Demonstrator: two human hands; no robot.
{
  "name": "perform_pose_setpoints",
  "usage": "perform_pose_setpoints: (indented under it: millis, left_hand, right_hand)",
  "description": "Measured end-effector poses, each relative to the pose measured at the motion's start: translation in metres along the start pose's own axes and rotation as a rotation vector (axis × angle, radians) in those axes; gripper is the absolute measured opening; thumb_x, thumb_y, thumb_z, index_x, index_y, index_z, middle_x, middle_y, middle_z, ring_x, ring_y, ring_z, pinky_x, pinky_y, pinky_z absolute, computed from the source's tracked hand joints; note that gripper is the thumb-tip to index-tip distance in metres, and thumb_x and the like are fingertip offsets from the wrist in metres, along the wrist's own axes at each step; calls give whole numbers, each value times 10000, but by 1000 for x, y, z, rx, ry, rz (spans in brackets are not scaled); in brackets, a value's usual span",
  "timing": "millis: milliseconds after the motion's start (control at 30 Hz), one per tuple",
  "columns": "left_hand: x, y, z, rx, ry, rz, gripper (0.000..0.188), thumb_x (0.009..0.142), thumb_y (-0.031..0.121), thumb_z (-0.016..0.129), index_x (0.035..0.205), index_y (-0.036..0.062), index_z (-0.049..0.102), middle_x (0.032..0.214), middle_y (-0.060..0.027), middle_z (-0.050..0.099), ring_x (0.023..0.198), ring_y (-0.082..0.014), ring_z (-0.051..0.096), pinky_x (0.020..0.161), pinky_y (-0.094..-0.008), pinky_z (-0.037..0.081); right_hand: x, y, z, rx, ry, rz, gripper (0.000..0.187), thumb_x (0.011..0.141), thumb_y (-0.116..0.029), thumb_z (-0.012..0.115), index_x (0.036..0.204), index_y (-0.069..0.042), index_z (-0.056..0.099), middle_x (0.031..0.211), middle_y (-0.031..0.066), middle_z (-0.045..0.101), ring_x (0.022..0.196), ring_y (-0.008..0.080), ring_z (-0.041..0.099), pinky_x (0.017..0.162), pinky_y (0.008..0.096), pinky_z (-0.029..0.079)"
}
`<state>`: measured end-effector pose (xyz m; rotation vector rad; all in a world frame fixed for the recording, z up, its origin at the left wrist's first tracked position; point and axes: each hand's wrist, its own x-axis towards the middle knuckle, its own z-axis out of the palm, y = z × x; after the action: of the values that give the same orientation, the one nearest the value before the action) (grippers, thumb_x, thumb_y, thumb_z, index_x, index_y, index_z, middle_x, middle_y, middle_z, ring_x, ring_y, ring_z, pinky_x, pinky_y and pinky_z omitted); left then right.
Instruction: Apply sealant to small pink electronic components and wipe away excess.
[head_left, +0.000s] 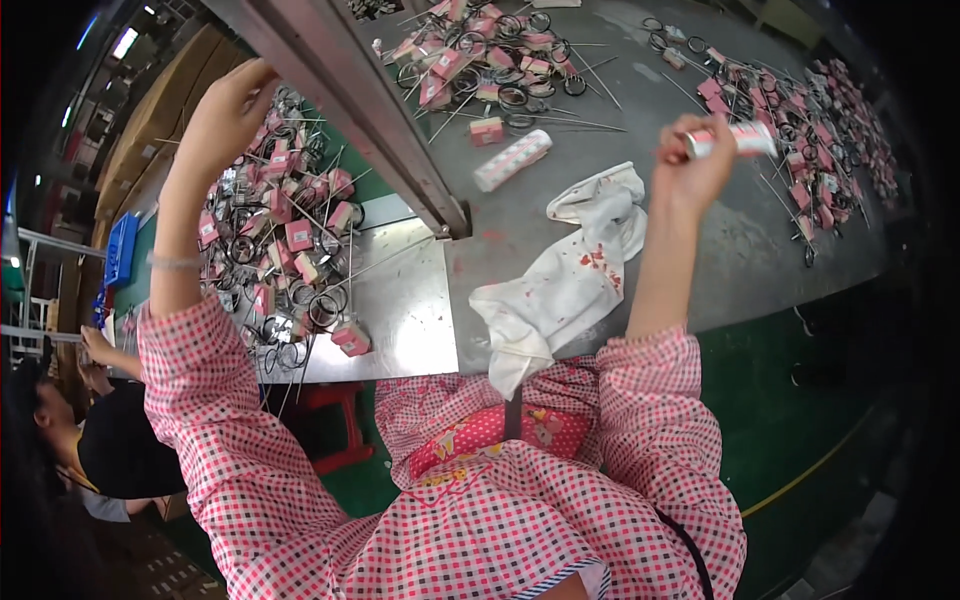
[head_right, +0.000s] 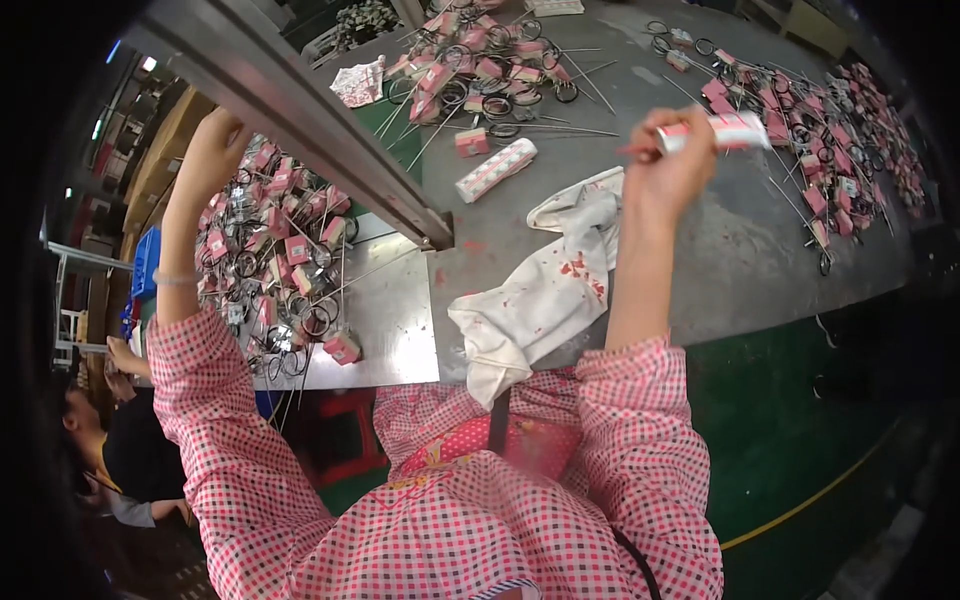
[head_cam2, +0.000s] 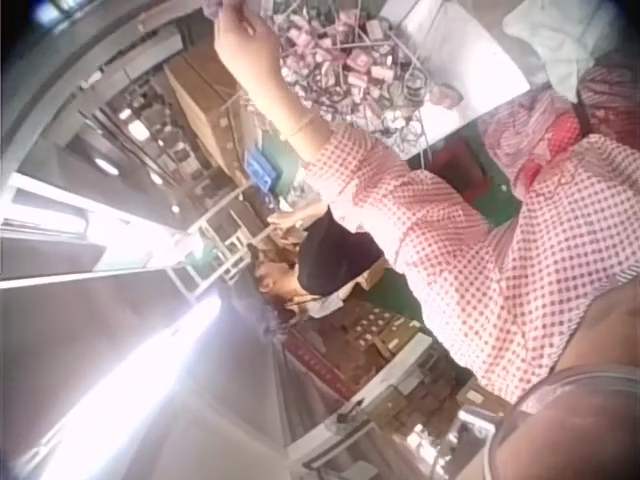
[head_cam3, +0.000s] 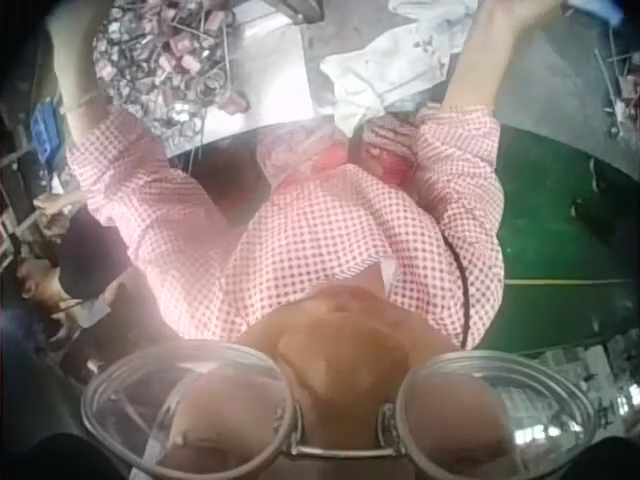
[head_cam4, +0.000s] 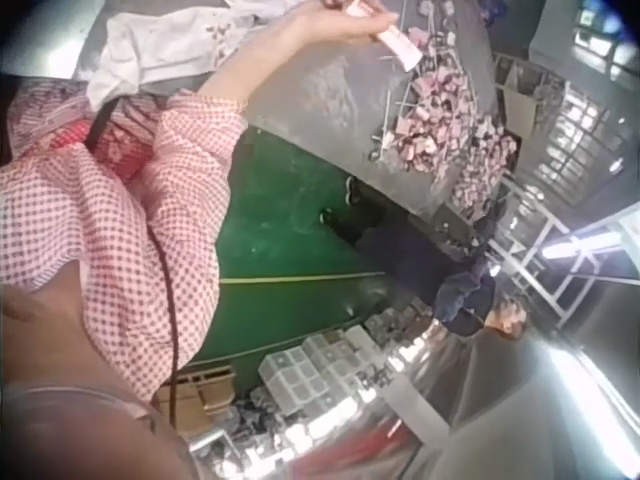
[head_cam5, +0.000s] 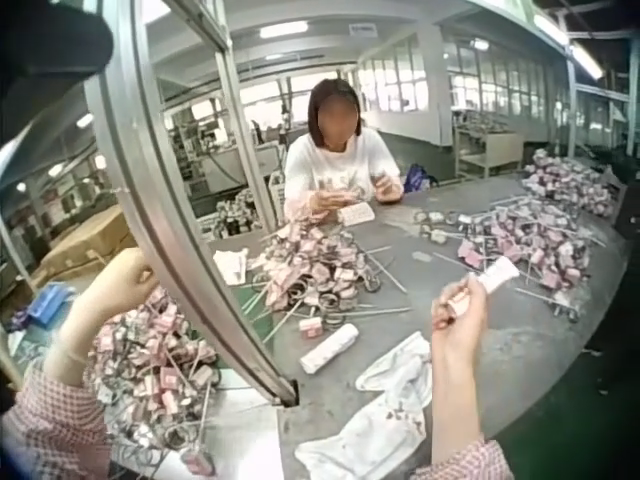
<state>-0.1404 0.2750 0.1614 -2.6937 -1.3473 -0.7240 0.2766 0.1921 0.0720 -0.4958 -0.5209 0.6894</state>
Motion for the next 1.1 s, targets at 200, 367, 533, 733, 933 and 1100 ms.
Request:
perform_pose_setpoints:
  millis: [200, 367, 533, 733, 933, 1100]
  left_hand:
    - [93, 6, 84, 322, -176, 297, 351, 733, 38, 499, 1079, 34, 444, 1029, -145, 490, 907, -326, 499, 754, -372, 430]
    - [126, 9, 166, 292, -150, 213, 374, 739, 202, 558, 1070, 52, 469, 1038, -143, 483, 922, -330, 488, 761, -391, 420]
    - [132, 26, 210, 368, 62, 119, 521, 707, 359, 616, 1089, 31, 480, 1067, -125, 482, 1002, -310, 439, 790, -420, 398]
    - [120, 47, 211, 292, 175, 202, 462, 683, 279, 651, 1081, 114, 484, 1087, -83, 480, 1014, -282, 440, 853, -387, 333]
    - [105, 50, 167, -233, 236, -12, 402, 716, 229, 664, 1049, 73, 502, 921, -64, 547, 825, -172, 543, 712, -311, 416]
    - [74, 35, 85, -598, 669, -357, 344, 757, 196, 636, 1019, 3, 524, 847, -52, 572, 732, -131, 547, 677, -236, 438]
  right_hand:
    - [18, 37, -40, 238, -242, 376, 199, 823, -223, 450, 712, -57, 439, 535, 54, 422, 377, 103, 279, 370, 226, 224]
    - [32, 49, -57, 279, -204, 405, 204, 824, -231, 453, 722, -54, 450, 533, 48, 420, 363, 99, 263, 357, 229, 220]
    - [40, 62, -66, 355, -107, 429, 206, 811, -230, 475, 710, -50, 478, 540, 54, 433, 370, 91, 277, 355, 227, 222]
    - [47, 61, -80, 512, -6, 441, 207, 791, -223, 504, 687, -45, 487, 547, 56, 439, 370, 101, 288, 377, 232, 236]
    - [48, 55, -81, 570, 41, 422, 210, 781, -228, 511, 685, -43, 484, 555, 45, 430, 370, 98, 283, 378, 232, 230]
    - [49, 55, -85, 610, 94, 437, 204, 779, -217, 512, 680, -41, 481, 553, 44, 419, 374, 100, 272, 378, 234, 232]
